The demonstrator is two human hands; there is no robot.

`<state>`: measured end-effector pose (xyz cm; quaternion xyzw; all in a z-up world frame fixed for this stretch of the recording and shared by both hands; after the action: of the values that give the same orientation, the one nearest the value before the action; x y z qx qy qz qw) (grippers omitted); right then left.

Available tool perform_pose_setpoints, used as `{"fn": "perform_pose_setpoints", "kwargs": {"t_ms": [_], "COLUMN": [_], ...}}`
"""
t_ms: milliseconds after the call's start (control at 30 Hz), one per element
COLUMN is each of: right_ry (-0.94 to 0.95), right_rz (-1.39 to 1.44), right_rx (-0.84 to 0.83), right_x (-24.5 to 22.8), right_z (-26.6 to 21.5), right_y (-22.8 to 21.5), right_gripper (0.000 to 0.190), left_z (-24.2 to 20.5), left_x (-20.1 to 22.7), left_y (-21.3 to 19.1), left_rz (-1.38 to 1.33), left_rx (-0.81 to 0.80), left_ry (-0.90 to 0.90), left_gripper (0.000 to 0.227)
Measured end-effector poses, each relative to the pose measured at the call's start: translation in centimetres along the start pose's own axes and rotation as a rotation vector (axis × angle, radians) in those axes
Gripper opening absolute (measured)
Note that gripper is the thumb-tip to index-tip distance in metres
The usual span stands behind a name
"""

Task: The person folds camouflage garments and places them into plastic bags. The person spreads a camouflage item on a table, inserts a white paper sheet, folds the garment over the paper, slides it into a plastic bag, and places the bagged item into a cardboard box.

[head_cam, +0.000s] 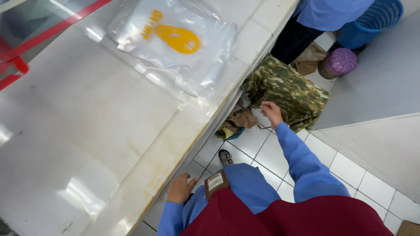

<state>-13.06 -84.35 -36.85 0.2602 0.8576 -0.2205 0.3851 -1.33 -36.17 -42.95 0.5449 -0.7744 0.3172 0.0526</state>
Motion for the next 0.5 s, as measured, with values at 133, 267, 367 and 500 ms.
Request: {"fn": "perform_pose_setpoints", "kwargs": {"t_ms": [133,267,367,500], "right_ry": [-0.022,0.076,0.082,0.061], "right_rz": [0.141,0.1,-0.01,-0.336], "right_rx": [0.149,0.176,0.263,0.322], "right_x": [-4.2,-6.7,-7.9,-9.4], "right_z": [8.4,14.1,17.2,20.4], "right_y": [-6.7,-6.2,-6.5,-7.3], "right_gripper": [0.004,0.011,0.024,0.046], "left_z": [2.0,2.0,1.9,1.8], "left_x": [5.4,7.3,7.1,7.1], "left_y": [-1.7,0.7,2.0,3.0], "left_rz": [0.001,-0.049,-0.138,-0.092], "left_rx": [0.146,0.094,0.093,0.159], "left_ry": [0.013,-0.052,-0.117,-0.238], "left_gripper": [0.059,0.057,0.056,0.05]}}
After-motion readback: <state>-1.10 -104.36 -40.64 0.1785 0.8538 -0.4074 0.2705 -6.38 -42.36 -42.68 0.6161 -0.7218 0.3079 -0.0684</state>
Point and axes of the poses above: each hand's wrist, its own z-axis towards the middle knuckle, its own y-axis out of the palm, x = y × z, the point moved 10 cm from there along z, towards the middle knuckle, and after that the axes turned 13 degrees about -x, right-handed, at the moved point
